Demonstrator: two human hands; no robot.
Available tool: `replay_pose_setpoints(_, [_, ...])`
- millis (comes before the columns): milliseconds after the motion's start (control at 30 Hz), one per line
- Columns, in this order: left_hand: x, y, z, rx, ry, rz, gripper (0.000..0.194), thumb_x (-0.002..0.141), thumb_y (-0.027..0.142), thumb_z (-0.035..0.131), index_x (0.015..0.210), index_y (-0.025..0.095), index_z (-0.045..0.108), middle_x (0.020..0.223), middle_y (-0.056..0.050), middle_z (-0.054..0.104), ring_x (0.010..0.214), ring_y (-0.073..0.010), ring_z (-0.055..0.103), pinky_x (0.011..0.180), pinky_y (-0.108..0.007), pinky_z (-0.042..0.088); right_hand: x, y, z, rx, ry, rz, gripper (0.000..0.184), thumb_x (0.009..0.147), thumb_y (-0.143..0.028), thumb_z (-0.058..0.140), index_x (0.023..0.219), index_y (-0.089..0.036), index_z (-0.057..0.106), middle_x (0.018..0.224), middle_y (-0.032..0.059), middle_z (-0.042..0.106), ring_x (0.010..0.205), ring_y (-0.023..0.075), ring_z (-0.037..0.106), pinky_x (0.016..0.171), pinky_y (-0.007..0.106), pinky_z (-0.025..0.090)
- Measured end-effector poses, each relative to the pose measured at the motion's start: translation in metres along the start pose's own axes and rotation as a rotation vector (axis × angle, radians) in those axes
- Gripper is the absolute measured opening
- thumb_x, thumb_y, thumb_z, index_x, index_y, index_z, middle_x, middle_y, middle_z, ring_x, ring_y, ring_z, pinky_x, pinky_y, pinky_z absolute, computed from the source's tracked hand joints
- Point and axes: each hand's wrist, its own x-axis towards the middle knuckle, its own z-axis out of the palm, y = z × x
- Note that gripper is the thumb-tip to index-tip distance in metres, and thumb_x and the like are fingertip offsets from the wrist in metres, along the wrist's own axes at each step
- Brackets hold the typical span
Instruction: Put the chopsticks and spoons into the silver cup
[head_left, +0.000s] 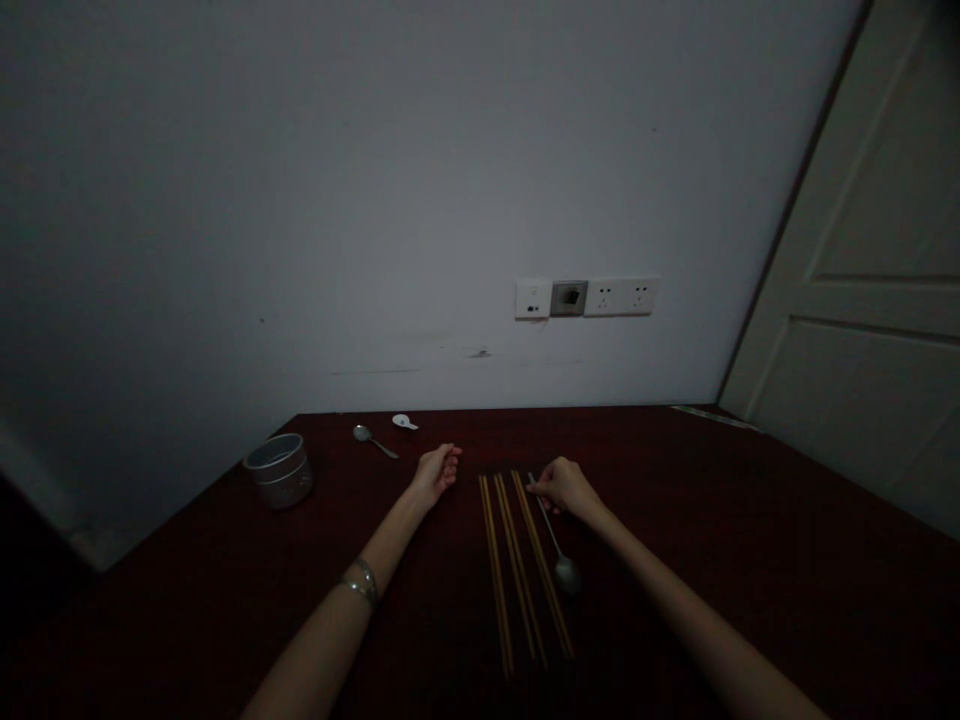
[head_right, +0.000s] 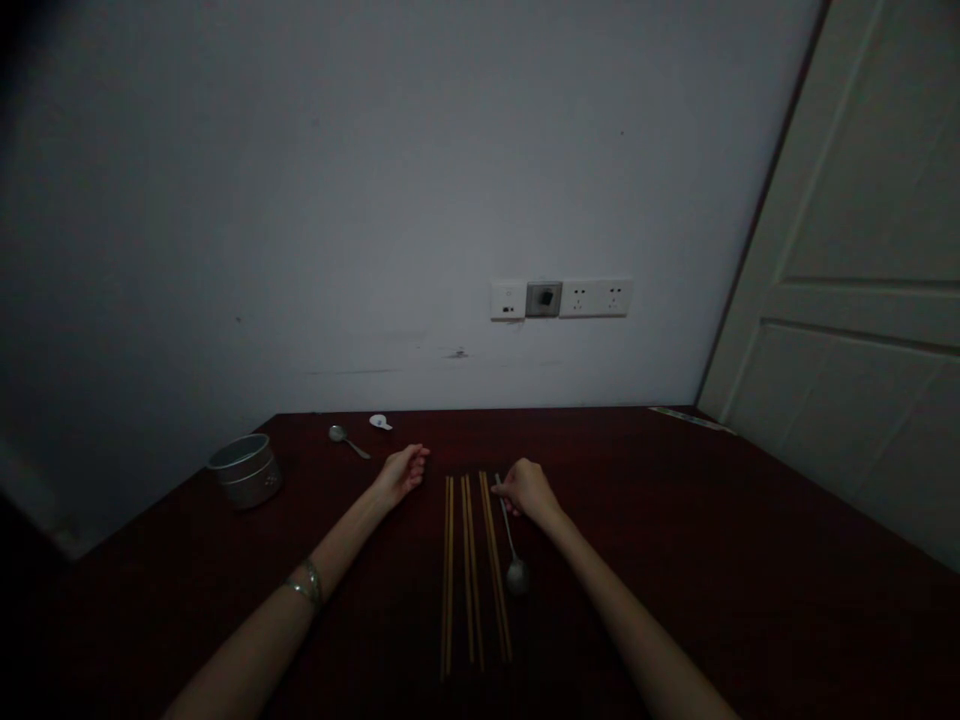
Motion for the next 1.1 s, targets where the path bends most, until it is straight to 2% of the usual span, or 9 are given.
replay_pose_setpoints(433, [0.0,0.0,0.001,0.055,0.008,-0.016,0.016,0.073,0.026,0.055,0.068,0.011,0.057,0.05,0.005,0.044,0.037,-0.0023,0.035,0.039,-0.016,0.024,0.004,0.007,0.002,0.008,-0.003,0.012,0.03,0.067,-0.027,0.067,0.043,-0.016,0.052,0.04,0.0016,0.058,0.032,0.0072,0.047,0.033,0.016,0.032])
replay_pose_setpoints(600, [0.001,0.0,0.002,0.085,0.033,-0.036,0.017,0.071,0.028,0.057,0.068,0.011,0.057,0.05,0.005,0.044,0.037,-0.0025,0.035,0.039,-0.017,0.023,0.005,0.006,0.001,0.026,0.001,0.023,0.035,0.07,-0.035,0.065,0.043,-0.016,0.052,0.041,0.0021,0.058,0.03,0.0074,0.046,0.032,0.017,0.032])
replay_pose_setpoints(700, [0.001,-0.001,0.002,0.096,0.019,-0.035,0.017,0.071,0.027,0.056,0.067,0.011,0.057,0.05,0.005,0.044,0.037,-0.0025,0.035,0.039,-0.017,0.023,0.008,0.012,-0.008,0.02,0.093,0.015,0.038,0.076,-0.042,0.056,0.047,-0.017,0.052,0.041,0.0024,0.057,0.032,0.0095,0.05,0.034,0.018,0.035])
replay_pose_setpoints(833, [0.0,-0.001,0.002,0.134,0.021,-0.028,0.017,0.072,0.027,0.054,0.067,0.011,0.057,0.051,0.005,0.045,0.038,-0.0027,0.036,0.039,-0.017,0.025,0.015,0.033,-0.022,0.089,0.24,0.0,0.038,0.081,-0.042,0.045,0.054,-0.017,0.054,0.046,0.0021,0.057,0.038,0.0109,0.054,0.037,0.018,0.039])
replay_pose_setpoints(967, [0.0,-0.002,0.001,0.175,0.019,-0.019,0.018,0.072,0.029,0.054,0.068,0.012,0.058,0.052,0.004,0.047,0.039,-0.0033,0.039,0.041,-0.017,0.028,0.02,0.058,-0.025,0.301,0.325,0.008,0.031,0.079,-0.039,0.046,0.064,-0.014,0.059,0.054,0.0024,0.059,0.044,0.0111,0.055,0.039,0.02,0.044])
replay_pose_setpoints(1100, [0.001,-0.005,0.0,0.186,0.009,-0.008,0.018,0.071,0.03,0.054,0.067,0.012,0.057,0.051,0.005,0.046,0.038,-0.0032,0.037,0.04,-0.017,0.027,0.021,0.067,-0.023,0.409,0.38,-0.018,0.03,0.076,-0.04,0.049,0.072,-0.013,0.062,0.061,0.0047,0.061,0.052,0.0129,0.058,0.042,0.021,0.048])
